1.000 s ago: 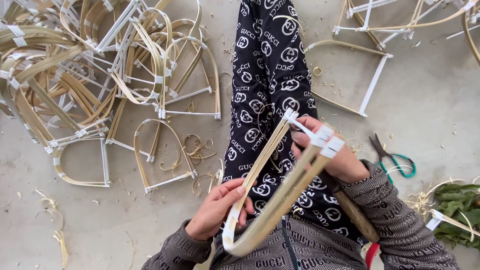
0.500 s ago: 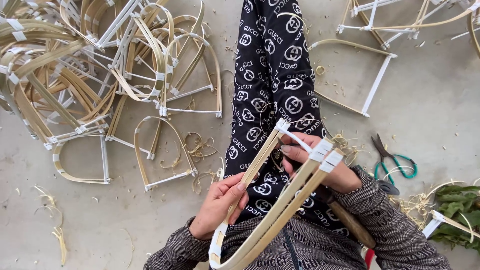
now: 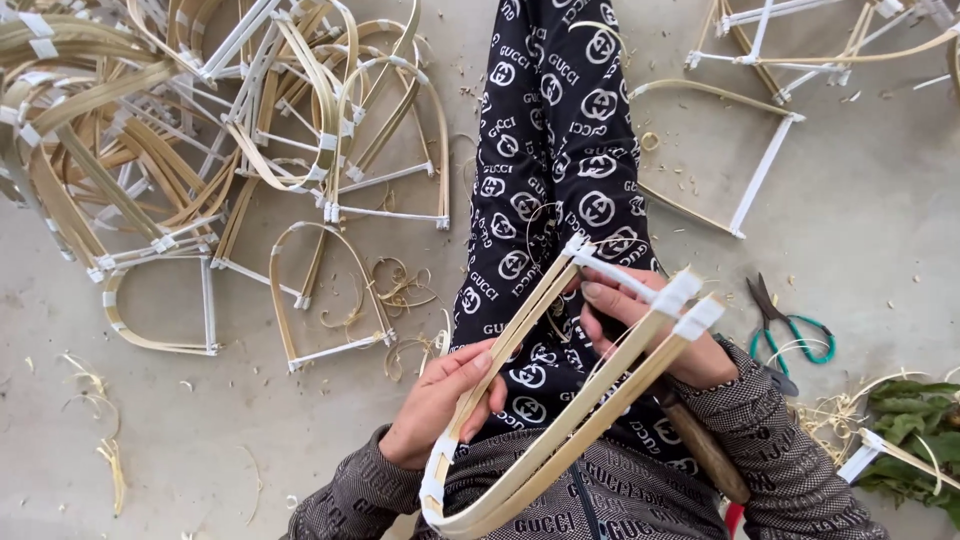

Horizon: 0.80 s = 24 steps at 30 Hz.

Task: Assembling and binding wood or bamboo strips to create furniture frames.

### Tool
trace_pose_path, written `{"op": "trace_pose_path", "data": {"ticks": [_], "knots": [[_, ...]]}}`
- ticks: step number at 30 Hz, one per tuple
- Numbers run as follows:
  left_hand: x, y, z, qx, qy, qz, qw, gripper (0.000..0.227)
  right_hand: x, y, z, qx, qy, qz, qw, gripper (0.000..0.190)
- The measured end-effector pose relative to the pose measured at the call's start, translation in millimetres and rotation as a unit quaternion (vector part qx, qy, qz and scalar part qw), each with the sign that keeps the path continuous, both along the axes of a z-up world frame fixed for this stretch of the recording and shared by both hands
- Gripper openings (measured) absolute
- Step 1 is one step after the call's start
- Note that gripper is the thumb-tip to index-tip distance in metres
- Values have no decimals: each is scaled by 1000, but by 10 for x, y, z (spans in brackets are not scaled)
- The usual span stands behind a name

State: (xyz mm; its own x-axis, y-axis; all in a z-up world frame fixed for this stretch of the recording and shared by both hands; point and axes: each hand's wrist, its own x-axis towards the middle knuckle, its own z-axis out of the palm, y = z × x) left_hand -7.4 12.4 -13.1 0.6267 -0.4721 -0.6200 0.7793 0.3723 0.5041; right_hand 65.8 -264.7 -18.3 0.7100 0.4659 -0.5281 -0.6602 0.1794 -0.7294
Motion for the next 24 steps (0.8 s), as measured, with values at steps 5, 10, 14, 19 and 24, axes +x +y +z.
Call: {"op": "trace_pose_path", "data": {"ticks": [5, 10, 14, 19, 24], "knots": [[51, -5, -34, -29, 106, 36, 993, 48, -60, -3, -86, -17, 89, -73, 993, 30], [-33, 120, -292, -225, -47, 16, 973, 47, -94, -11, -86, 47, -8, -17, 999, 32], [36, 158, -244, -55, -5, 65, 996, 45, -168, 211, -138, -2, -16, -6, 1000, 40], [219, 367, -102, 107, -129, 197, 966, 44, -373, 567, -45, -63, -314, 89, 943, 46], [330, 648, -401, 189, -171, 319, 913, 43, -216, 352, -244, -17, -345, 51, 937, 47]]}}
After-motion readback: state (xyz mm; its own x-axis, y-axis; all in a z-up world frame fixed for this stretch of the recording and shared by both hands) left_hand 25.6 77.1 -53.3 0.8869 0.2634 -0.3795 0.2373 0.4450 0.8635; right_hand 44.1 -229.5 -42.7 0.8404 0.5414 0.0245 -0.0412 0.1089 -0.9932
